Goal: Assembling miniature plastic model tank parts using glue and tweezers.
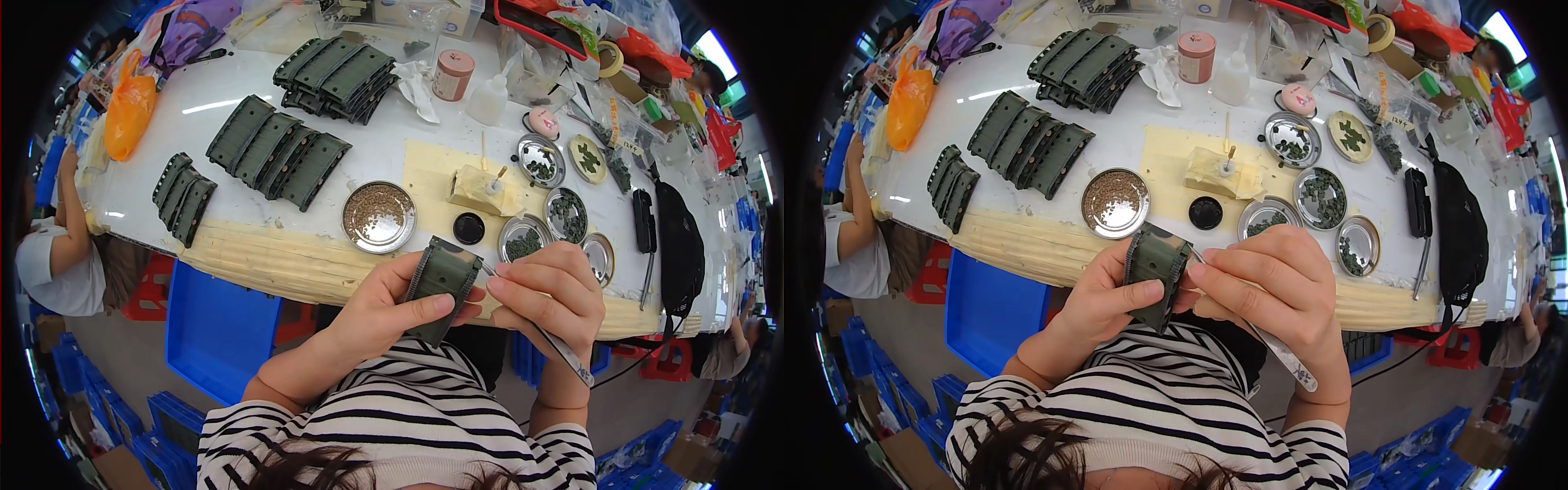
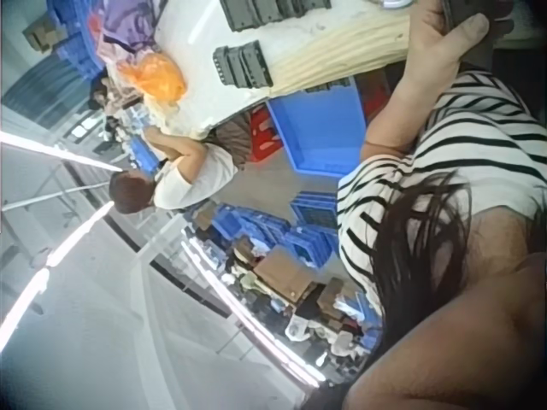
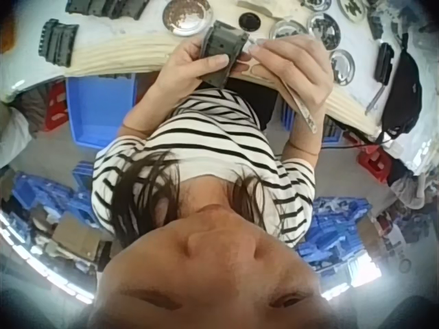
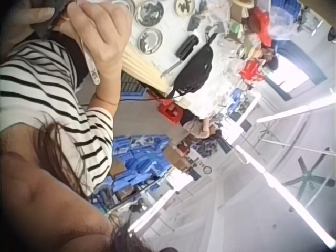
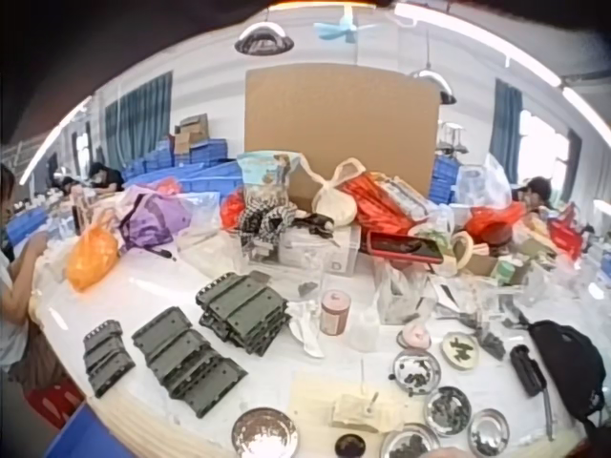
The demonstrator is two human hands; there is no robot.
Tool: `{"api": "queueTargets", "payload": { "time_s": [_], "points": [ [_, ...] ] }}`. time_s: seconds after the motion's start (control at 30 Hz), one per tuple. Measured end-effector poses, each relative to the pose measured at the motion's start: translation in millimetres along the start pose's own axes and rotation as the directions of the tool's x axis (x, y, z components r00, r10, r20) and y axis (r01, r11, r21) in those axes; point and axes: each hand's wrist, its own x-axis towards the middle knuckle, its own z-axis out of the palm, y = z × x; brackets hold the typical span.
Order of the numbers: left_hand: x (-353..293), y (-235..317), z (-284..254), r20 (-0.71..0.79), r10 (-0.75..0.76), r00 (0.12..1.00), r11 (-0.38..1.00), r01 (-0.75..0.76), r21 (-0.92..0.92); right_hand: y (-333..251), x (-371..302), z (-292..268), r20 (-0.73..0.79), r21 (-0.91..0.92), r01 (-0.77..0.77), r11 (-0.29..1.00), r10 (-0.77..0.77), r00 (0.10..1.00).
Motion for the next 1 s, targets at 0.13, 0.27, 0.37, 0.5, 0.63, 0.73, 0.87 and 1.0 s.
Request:
{"api": "queueTargets", "payload": {
  "time_s": [0.13,0.27,0.37,0.5,0.63,0.73,0.87,1.0],
  "points": [
    [0,-1,-2,-0.016,-0.027,1.000,1.000,0.027,0.016,2,-2,1,0.016,0.006,0.010,1.000,-0.010,1.000],
    [-1,1,-4,0.025,-0.002,1.000,0.999,0.001,0.046,0,2,-3,0.045,0.010,0.088,0.996,-0.089,0.995],
    [-1,1,-4,0.029,-0.019,0.999,1.000,0.018,0.013,1,0,-2,0.034,0.012,0.098,0.995,-0.098,0.995],
    [0,0,-2,-0.002,-0.014,1.000,1.000,0.014,0.014,1,-3,1,-0.015,0.002,0.037,0.999,-0.037,0.999],
    [0,1,0,-0.067,-0.009,0.998,1.000,0.010,0.028,14,-19,-13,-0.222,0.056,-0.092,0.994,0.102,0.970],
    [1,-3,-2,-0.098,0.008,0.995,0.997,-0.002,0.071,37,-45,-41,-0.263,0.071,-0.404,0.912,0.408,0.874],
    [2,-8,0,-0.102,0.032,0.994,0.993,-0.021,0.112,55,-70,-62,-0.176,-0.146,-0.729,0.669,0.708,0.684],
    [2,-9,4,-0.134,0.038,0.990,0.991,-0.019,0.136,61,-74,-63,-0.182,-0.229,-0.771,0.594,0.752,0.633]
  ]
}}
